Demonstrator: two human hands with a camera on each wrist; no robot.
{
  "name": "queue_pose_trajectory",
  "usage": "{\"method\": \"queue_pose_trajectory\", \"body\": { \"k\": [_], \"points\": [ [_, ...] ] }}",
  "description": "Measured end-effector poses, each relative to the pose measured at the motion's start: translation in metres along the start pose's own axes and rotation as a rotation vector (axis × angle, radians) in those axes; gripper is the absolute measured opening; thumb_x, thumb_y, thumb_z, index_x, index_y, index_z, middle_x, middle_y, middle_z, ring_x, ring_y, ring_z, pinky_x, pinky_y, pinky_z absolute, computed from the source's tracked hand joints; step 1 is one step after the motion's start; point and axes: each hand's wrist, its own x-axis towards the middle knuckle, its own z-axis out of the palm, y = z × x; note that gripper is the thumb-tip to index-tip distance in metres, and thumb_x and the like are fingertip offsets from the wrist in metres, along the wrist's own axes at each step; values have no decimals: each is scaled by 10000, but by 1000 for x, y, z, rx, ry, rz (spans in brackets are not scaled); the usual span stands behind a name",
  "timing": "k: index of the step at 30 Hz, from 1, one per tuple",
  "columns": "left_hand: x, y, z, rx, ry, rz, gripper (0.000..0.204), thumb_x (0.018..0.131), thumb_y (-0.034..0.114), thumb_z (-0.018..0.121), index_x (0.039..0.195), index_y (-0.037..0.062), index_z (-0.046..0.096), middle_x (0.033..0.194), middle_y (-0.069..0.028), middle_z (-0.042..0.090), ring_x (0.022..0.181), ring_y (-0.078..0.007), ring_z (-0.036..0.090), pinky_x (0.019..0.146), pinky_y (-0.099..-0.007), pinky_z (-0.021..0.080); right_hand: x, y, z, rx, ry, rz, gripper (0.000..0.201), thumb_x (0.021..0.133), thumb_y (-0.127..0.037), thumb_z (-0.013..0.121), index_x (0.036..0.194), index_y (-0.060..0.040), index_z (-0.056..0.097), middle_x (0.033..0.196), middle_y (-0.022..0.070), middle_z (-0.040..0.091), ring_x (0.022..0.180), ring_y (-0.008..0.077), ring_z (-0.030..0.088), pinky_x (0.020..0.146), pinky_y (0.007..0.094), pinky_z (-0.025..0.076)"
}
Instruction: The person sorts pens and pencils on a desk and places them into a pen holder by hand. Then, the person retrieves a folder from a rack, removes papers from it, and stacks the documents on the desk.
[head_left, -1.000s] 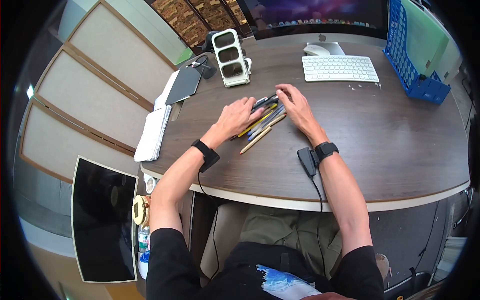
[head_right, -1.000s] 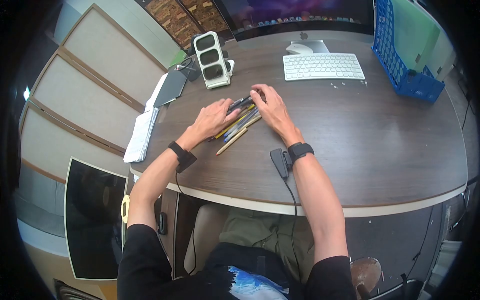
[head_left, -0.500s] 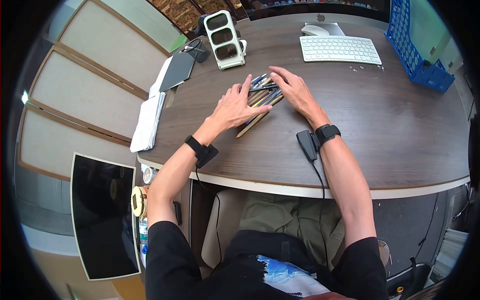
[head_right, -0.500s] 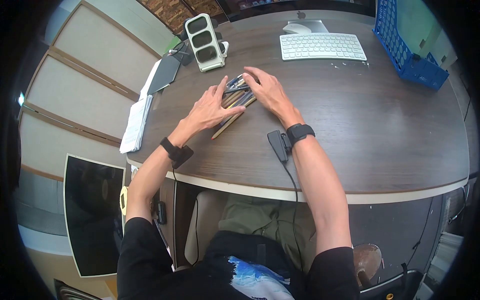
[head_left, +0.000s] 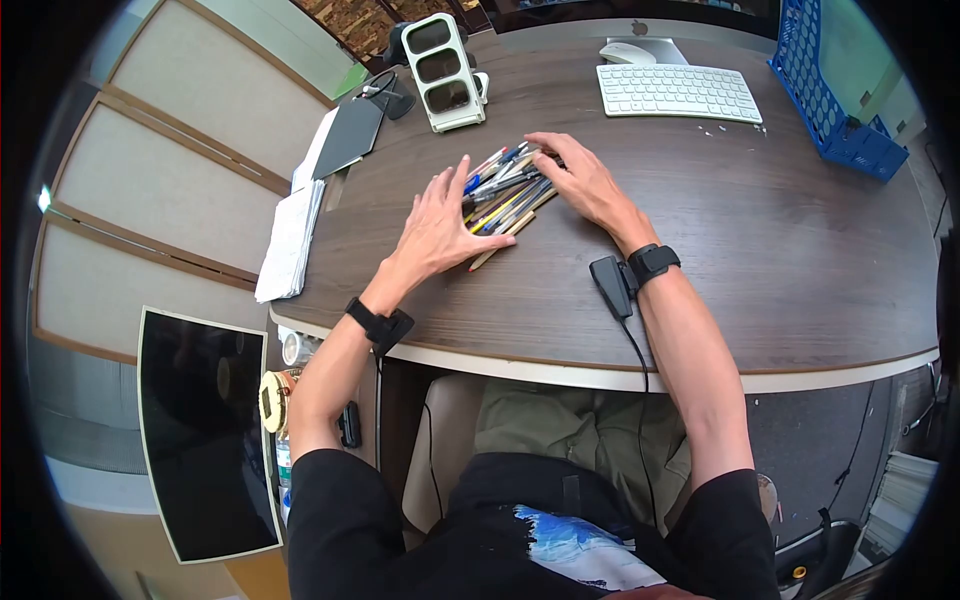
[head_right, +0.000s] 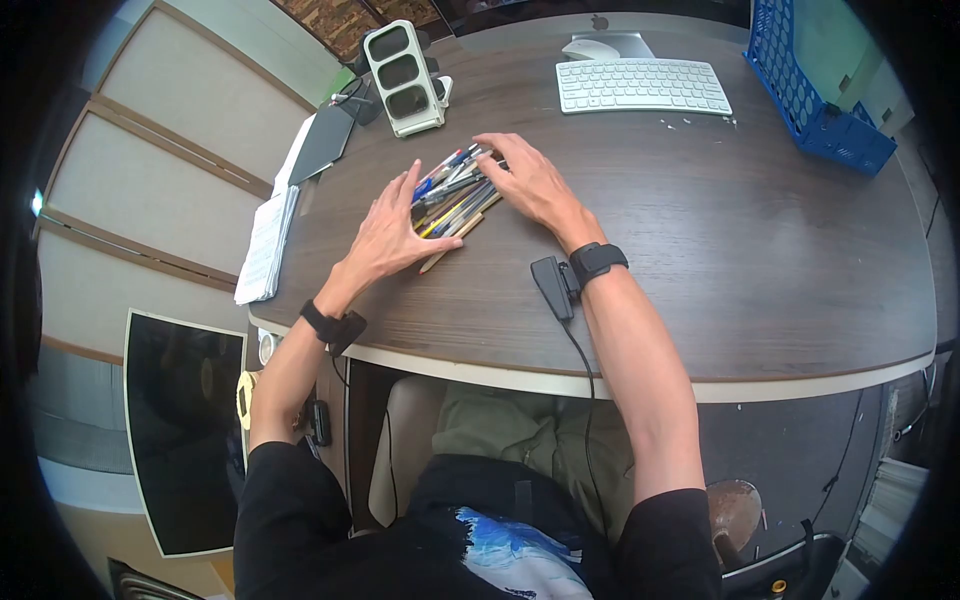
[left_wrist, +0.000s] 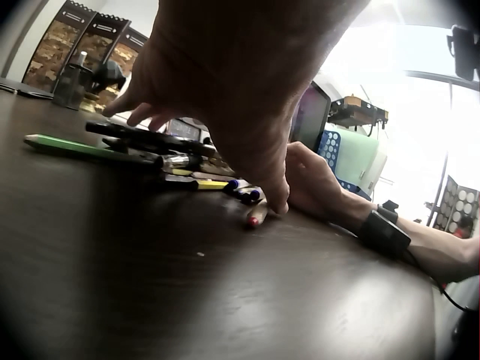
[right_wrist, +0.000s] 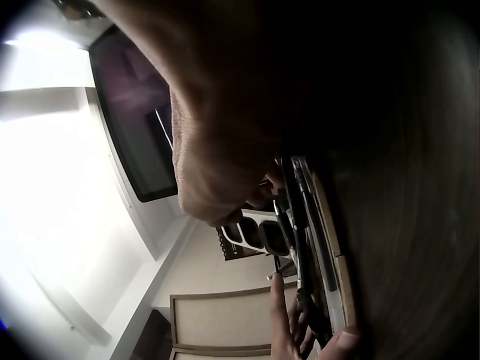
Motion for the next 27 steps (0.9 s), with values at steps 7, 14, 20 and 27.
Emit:
{"method": "queue_pose_trajectory", "body": {
  "k": [7, 14, 20, 27],
  "points": [
    [-20, -13, 14, -120, -46, -96, 1321, 774, 659, 903, 1741, 72, 222, 1692, -233, 386, 1578, -424, 370, 1292, -563, 334, 0, -1, -2, 23, -72, 13, 531, 1106, -399, 550, 1521, -71, 602, 1543, 191, 598, 1420, 358, 586, 1211, 449, 450],
    [-17, -2, 30, -274, 72, 49, 1203, 846, 528, 904, 1727, 59, 231, 1682, -243, 351, 1536, -448, 377, 1291, -544, 352, 2, 1, 1, 8, -4, 11, 537, 1094, -404, 570, 1493, -47, 617, 1538, 214, 590, 1380, 367, 613, 1181, 448, 477],
    [-2, 13, 35, -267, 60, 118, 1167, 889, 523, 871, 1739, 88, 200, 1680, -262, 320, 1541, -464, 365, 1290, -538, 365, 6, 11, 7, -94, 194, 22, 534, 1078, -381, 626, 1457, -6, 638, 1489, 251, 620, 1328, 377, 650, 1130, 453, 503],
    [5, 27, 24, -307, -59, 98, 1123, 922, 554, 836, 1746, 139, 197, 1652, -276, 301, 1535, -475, 365, 1266, -538, 408, 7, 0, 0, -42, 94, 104, 497, 1026, -376, 693, 1381, -28, 696, 1319, 212, 727, 1203, 371, 702, 1055, 450, 536]
  ]
}}
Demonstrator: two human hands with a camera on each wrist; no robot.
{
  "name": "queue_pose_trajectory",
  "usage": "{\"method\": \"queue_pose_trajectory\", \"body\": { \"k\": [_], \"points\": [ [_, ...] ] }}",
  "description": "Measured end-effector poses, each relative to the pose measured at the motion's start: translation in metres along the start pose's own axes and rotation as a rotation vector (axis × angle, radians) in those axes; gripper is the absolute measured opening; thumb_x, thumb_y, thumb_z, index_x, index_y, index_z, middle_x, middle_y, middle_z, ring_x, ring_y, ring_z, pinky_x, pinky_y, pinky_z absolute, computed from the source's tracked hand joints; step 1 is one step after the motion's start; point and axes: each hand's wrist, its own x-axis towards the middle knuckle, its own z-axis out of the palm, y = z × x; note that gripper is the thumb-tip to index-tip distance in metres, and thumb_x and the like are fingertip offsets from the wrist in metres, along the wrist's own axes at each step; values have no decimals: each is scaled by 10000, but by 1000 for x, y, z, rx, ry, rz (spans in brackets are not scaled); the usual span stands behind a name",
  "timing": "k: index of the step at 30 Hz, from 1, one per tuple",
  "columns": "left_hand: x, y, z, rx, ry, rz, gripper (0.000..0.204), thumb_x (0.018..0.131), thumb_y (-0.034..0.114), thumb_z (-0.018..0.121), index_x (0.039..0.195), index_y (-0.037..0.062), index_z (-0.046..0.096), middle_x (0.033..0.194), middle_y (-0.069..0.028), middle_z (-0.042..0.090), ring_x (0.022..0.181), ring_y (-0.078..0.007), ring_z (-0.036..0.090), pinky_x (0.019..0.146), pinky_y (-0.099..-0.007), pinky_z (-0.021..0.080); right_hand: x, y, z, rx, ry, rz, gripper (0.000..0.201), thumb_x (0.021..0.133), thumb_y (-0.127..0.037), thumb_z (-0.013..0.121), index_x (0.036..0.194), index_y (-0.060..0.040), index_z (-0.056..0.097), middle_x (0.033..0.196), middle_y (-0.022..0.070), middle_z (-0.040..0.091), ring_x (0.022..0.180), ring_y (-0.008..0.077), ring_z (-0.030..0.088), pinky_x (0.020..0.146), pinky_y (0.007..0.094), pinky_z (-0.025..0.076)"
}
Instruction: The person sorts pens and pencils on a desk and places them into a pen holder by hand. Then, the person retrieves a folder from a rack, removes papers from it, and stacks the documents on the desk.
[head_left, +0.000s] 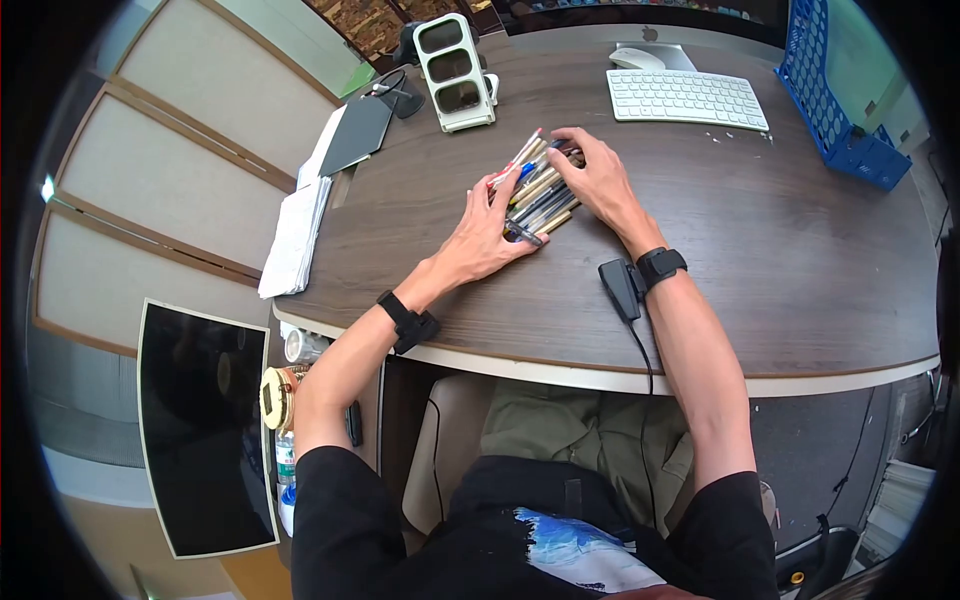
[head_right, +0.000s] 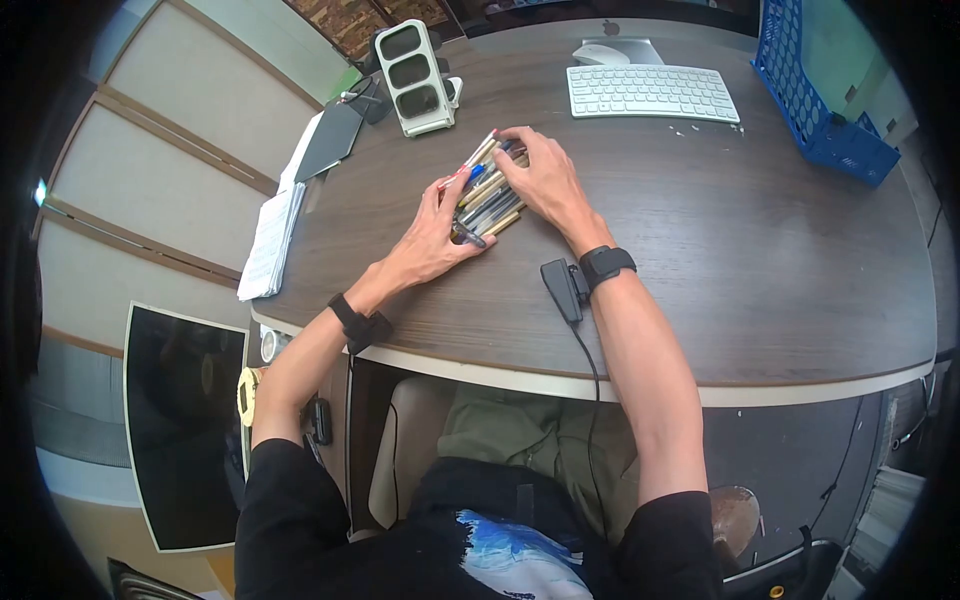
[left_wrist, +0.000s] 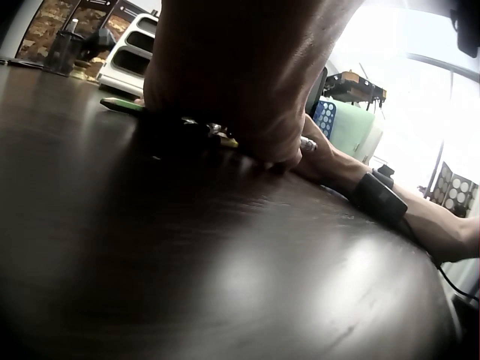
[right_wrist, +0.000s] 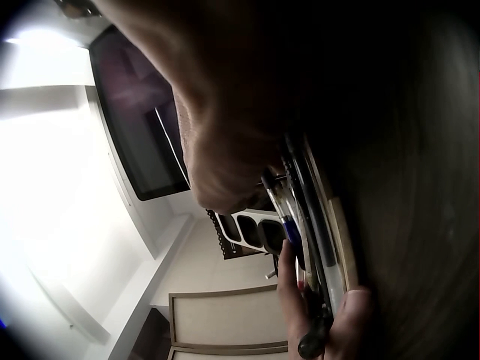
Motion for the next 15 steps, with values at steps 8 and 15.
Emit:
{"method": "queue_pose_trajectory", "body": {
  "k": [8, 15],
  "points": [
    [1, -6, 3, 112, 58, 38, 1200, 869, 684, 820, 1750, 161, 195, 1635, -260, 362, 1524, -479, 401, 1272, -685, 304, 3, 11, 6, 12, 161, -26, 392, 1015, -281, 689, 1309, -23, 707, 1256, 205, 728, 1234, 378, 670, 1082, 472, 513],
    [14, 7, 4, 272, 71, -16, 1298, 797, 813, 793, 1756, 174, 196, 1586, -264, 443, 1496, -479, 447, 1245, -800, 210, 4, 22, 13, -175, 258, -158, 352, 1010, -299, 695, 1198, -9, 761, 1370, 218, 686, 1286, 410, 652, 1128, 482, 503]
  ]
}}
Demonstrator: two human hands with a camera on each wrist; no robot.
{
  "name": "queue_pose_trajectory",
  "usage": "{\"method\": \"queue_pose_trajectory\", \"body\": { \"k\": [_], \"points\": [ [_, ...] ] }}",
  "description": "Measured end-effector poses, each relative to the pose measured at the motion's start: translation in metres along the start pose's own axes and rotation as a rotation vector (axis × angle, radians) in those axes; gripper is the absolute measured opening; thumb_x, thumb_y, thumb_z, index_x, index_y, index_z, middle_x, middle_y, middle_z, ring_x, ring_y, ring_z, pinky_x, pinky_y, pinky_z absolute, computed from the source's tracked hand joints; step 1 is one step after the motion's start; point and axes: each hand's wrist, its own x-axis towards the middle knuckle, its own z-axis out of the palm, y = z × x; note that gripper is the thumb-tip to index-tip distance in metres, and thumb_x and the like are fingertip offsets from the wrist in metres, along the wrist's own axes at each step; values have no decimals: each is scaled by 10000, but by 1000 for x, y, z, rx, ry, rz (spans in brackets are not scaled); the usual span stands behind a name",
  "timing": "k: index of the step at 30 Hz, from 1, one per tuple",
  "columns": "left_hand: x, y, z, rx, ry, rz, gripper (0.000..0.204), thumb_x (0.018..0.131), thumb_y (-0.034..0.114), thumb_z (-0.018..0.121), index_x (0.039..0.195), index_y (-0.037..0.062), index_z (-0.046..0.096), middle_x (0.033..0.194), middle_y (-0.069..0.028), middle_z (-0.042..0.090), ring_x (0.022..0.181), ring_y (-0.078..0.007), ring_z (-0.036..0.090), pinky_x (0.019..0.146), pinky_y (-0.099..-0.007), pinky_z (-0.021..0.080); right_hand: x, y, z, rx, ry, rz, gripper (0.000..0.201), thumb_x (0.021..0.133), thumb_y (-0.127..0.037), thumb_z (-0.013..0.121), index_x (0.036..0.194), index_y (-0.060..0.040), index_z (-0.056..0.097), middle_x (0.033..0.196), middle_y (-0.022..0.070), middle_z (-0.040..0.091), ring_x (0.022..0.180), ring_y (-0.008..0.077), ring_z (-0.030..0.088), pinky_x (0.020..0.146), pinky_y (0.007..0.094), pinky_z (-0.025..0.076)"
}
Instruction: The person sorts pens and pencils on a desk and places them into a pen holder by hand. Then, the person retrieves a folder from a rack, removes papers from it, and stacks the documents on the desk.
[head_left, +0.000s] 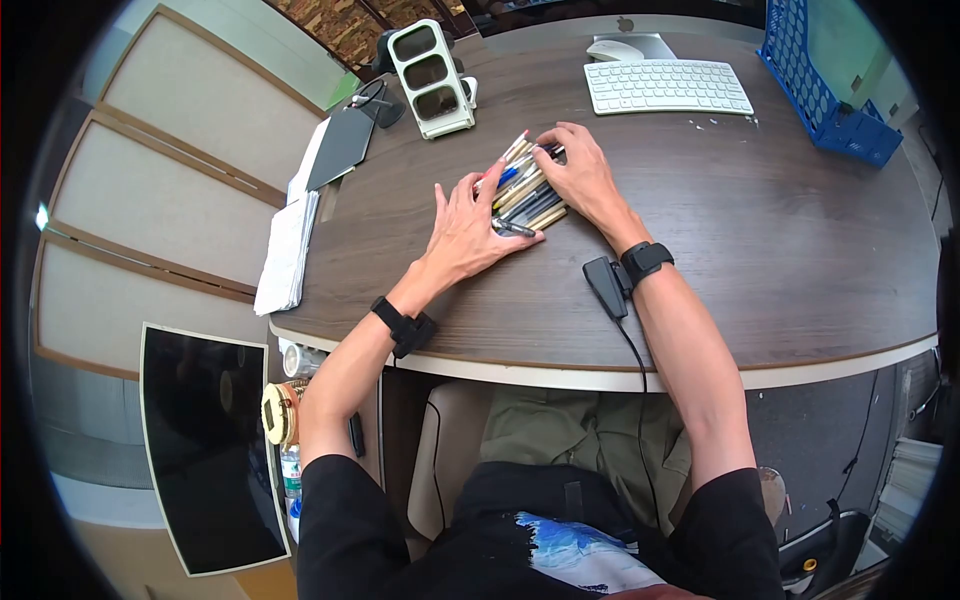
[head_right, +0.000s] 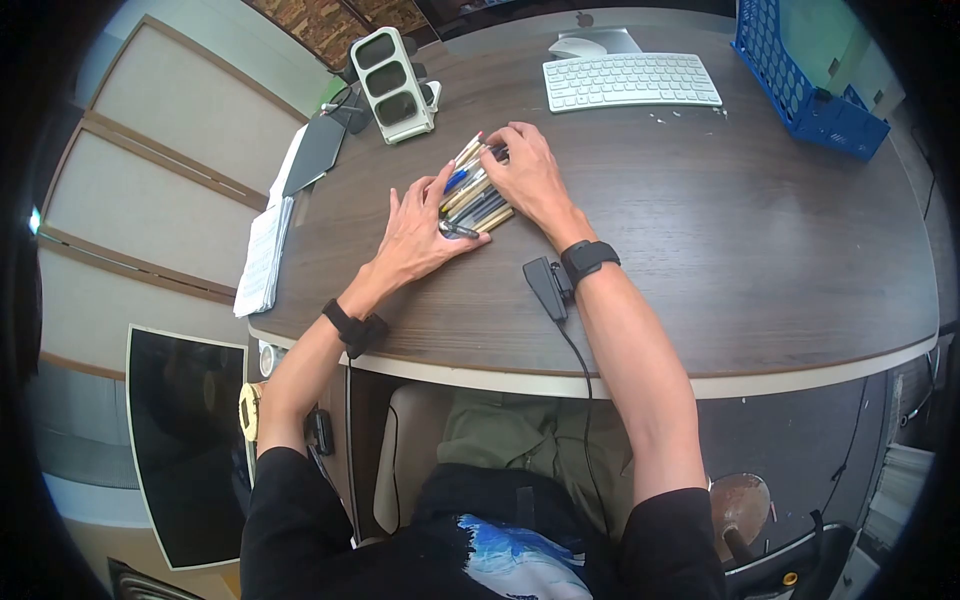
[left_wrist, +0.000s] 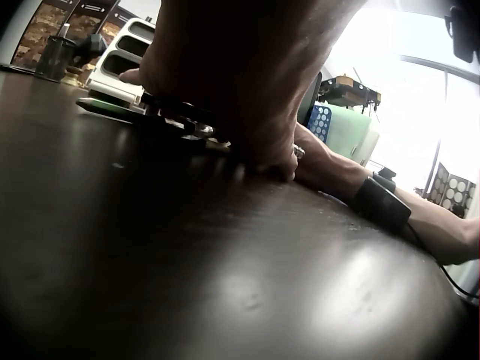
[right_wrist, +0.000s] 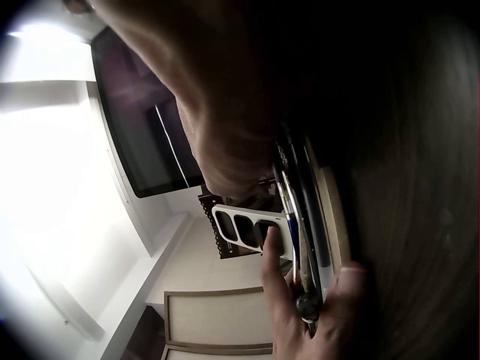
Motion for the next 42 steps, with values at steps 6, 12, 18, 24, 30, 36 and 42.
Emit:
{"method": "queue_pose_trajectory", "body": {
  "k": [6, 12, 18, 24, 30, 36, 42],
  "points": [
    [17, 5, -6, -68, -41, 17, 1288, 787, 805, 806, 1754, 181, 227, 1552, -290, 499, 1485, -474, 463, 1240, -791, 240, 1, -9, -11, 107, -172, 51, 364, 1011, -338, 703, 1190, -28, 764, 1358, 195, 691, 1263, 382, 675, 1093, 460, 534],
    [20, 16, -7, 170, -56, 4, 1243, 816, 897, 690, 1740, 174, 280, 1547, -295, 517, 1516, -457, 453, 1257, -795, 194, 3, -10, -14, 186, -285, 98, 376, 1020, -377, 692, 1210, -60, 765, 1337, 192, 694, 1238, 376, 686, 1078, 449, 543],
    [32, 19, -13, 211, -125, -19, 1246, 824, 927, 654, 1728, 148, 298, 1479, -286, 564, 1461, -463, 502, 1246, -782, 223, 1, -9, -8, 150, -167, 41, 435, 1026, -408, 667, 1271, -58, 751, 1350, 184, 691, 1258, 373, 676, 1093, 448, 532],
    [45, 22, 1, 242, -64, 33, 1193, 842, 886, 683, 1591, -14, 451, 1374, -273, 592, 1285, -425, 582, 1133, -598, 430, -1, -17, -20, 212, -343, 36, 506, 1053, -428, 666, 1377, -41, 691, 1473, 184, 652, 1494, 367, 528, 1230, 467, 430],
    [48, 26, -6, 121, -18, 43, 1162, 827, 819, 761, 1558, -36, 466, 1343, -262, 581, 1236, -415, 580, 1086, -539, 473, 2, -10, -14, 199, -133, 58, 482, 1032, -388, 691, 1333, -13, 709, 1412, 236, 648, 1368, 416, 587, 1173, 484, 468],
    [57, 24, 1, 16, 6, 106, 1126, 773, 800, 815, 1494, -4, 495, 1340, -229, 556, 1244, -390, 544, 1099, -519, 479, -2, -14, -11, 106, -97, 52, 472, 1049, -388, 660, 1326, -9, 709, 1423, 248, 637, 1308, 420, 633, 1125, 495, 504],
    [43, 24, -6, -33, -43, 66, 1284, 740, 805, 835, 1640, 21, 363, 1492, -267, 509, 1410, -437, 499, 1171, -580, 438, -2, -18, -19, 157, -201, 124, 425, 1098, -381, 606, 1324, -37, 712, 1385, 199, 663, 1275, 399, 656, 1094, 460, 521]
  ]
}}
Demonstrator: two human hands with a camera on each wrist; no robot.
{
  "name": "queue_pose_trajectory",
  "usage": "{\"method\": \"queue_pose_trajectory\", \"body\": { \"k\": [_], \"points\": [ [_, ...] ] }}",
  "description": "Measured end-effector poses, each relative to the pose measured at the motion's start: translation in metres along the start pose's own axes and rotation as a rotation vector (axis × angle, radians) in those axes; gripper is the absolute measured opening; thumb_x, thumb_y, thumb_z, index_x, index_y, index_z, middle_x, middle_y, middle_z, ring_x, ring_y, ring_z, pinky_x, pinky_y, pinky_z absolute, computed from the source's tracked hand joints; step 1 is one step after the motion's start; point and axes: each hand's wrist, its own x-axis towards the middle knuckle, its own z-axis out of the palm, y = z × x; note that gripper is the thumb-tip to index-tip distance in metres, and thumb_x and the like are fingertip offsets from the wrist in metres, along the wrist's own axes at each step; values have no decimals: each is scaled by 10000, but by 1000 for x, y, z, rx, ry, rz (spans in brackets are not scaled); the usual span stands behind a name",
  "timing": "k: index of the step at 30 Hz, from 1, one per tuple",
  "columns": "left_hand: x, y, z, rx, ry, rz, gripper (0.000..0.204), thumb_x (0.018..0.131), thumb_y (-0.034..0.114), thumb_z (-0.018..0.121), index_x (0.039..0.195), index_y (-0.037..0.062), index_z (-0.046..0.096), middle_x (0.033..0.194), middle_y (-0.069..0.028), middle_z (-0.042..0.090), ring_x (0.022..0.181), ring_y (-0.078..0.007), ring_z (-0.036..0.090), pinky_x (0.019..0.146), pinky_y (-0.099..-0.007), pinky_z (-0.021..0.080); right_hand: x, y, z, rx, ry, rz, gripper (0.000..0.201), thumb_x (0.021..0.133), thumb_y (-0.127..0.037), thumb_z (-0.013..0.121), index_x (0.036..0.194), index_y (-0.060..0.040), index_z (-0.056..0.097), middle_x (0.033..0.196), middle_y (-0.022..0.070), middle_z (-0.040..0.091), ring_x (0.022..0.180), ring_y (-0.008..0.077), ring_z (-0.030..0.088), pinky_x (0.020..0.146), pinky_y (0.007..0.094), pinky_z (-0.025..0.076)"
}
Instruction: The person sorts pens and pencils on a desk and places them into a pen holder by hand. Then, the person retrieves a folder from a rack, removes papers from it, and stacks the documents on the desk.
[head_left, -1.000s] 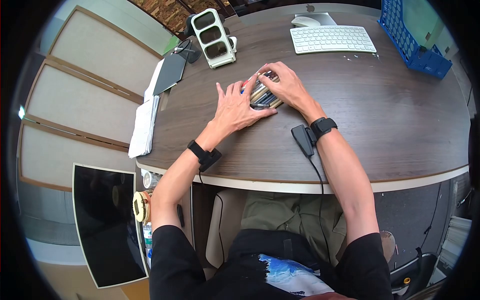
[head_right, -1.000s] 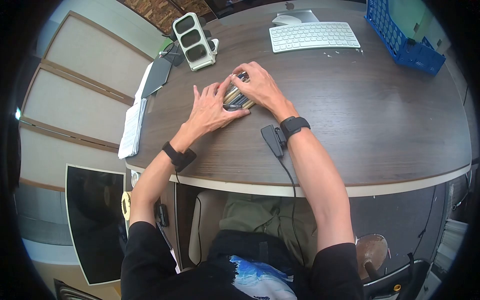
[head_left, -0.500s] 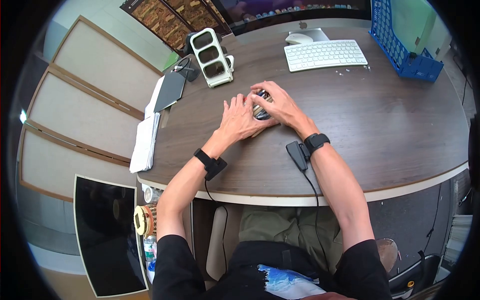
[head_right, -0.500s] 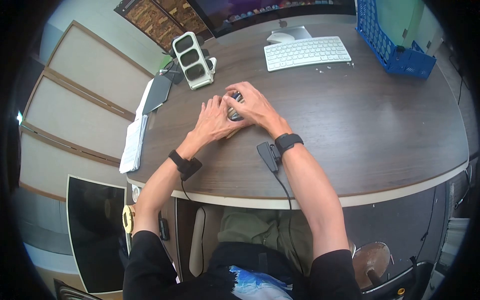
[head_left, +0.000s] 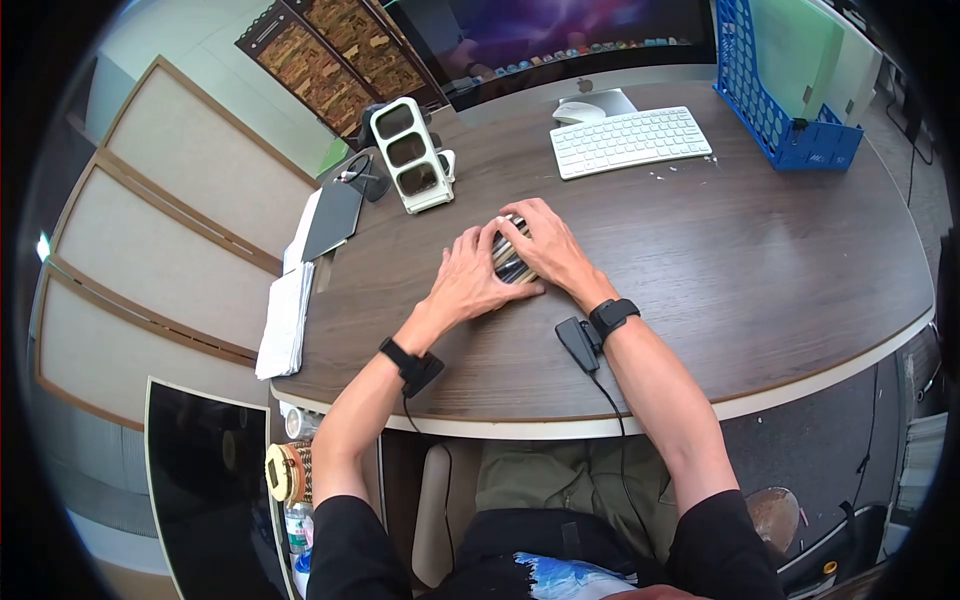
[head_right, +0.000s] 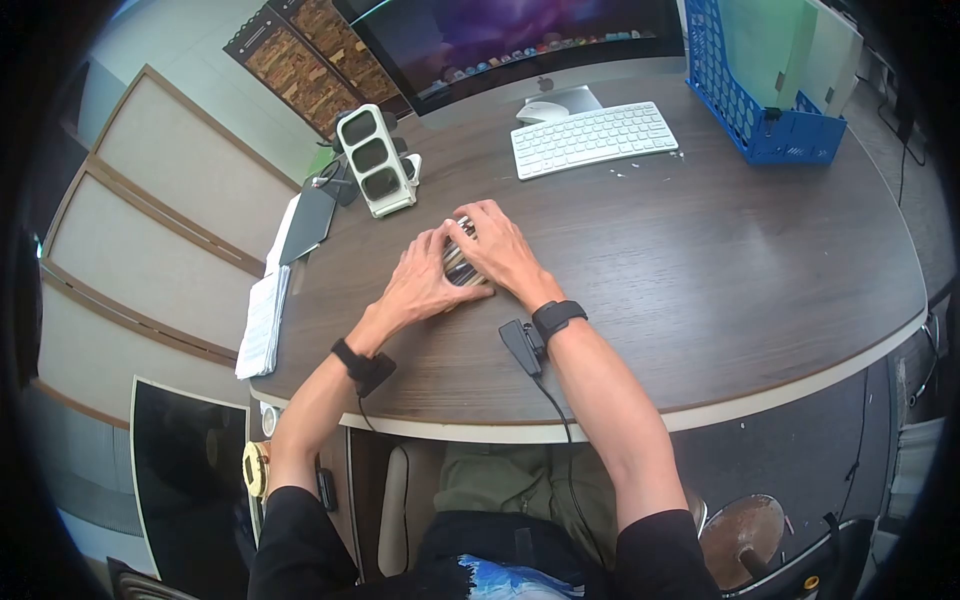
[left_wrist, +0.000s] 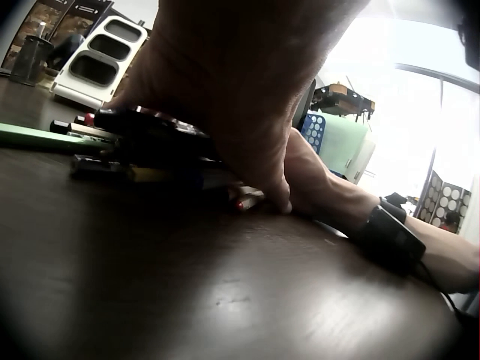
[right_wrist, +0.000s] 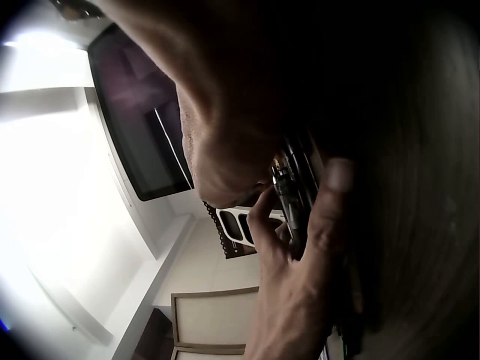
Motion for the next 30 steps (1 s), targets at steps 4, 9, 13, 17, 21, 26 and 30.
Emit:
{"method": "queue_pose_trajectory", "body": {
  "k": [4, 9, 13, 17, 21, 26, 30],
  "points": [
    [-15, 4, -14, -19, -86, -77, 1273, 780, 700, 868, 1687, 10, 303, 1568, -303, 480, 1481, -466, 476, 1227, -563, 424, 0, -1, -1, 28, -8, 13, 421, 1099, -380, 598, 1299, -28, 717, 1366, 209, 663, 1267, 396, 659, 1084, 460, 524],
    [-12, -6, -15, -48, -72, 7, 1110, 868, 561, 837, 1666, -19, 329, 1503, -328, 531, 1439, -456, 515, 1195, -502, 475, 0, 2, 2, 31, 18, -27, 426, 1095, -390, 601, 1279, -26, 720, 1338, 207, 667, 1242, 391, 664, 1066, 461, 530],
    [-5, -5, -7, 44, -45, 119, 1017, 875, 389, 793, 1660, -48, 316, 1361, -347, 598, 1277, -488, 600, 1135, -508, 508, 1, 6, 5, 18, 70, -51, 418, 1088, -404, 603, 1226, -38, 748, 1292, 199, 678, 1190, 388, 681, 1030, 464, 553],
    [-5, 1, -4, 139, -23, 148, 1041, 883, 356, 773, 1652, -110, 248, 1271, -341, 609, 1174, -475, 636, 1080, -478, 540, -3, 3, 0, 40, 60, -72, 405, 1106, -376, 585, 1250, -25, 726, 1285, 206, 674, 1205, 392, 666, 1050, 457, 536],
    [-7, -5, -2, 191, -31, 162, 1025, 901, 337, 769, 1665, -86, 233, 1196, -308, 622, 1139, -453, 650, 1011, -488, 566, -2, 6, 2, 10, 59, -78, 407, 1108, -373, 581, 1258, -19, 715, 1297, 206, 669, 1218, 393, 661, 1054, 464, 535],
    [-2, -13, -10, 110, -23, 158, 830, 982, 281, 730, 1653, -14, 340, 1188, -308, 654, 1046, -476, 704, 915, -509, 604, -1, 8, 4, 24, 52, -55, 408, 1108, -381, 585, 1268, -26, 705, 1309, 199, 662, 1223, 405, 654, 1058, 474, 534],
    [0, -23, -6, 107, 39, 217, 735, 1035, 327, 704, 1623, 8, 401, 1189, -274, 665, 1043, -451, 703, 906, -503, 598, -2, 11, 5, 20, 61, -63, 402, 1107, -383, 589, 1263, -34, 709, 1305, 195, 661, 1214, 406, 660, 1050, 476, 541]
  ]
}}
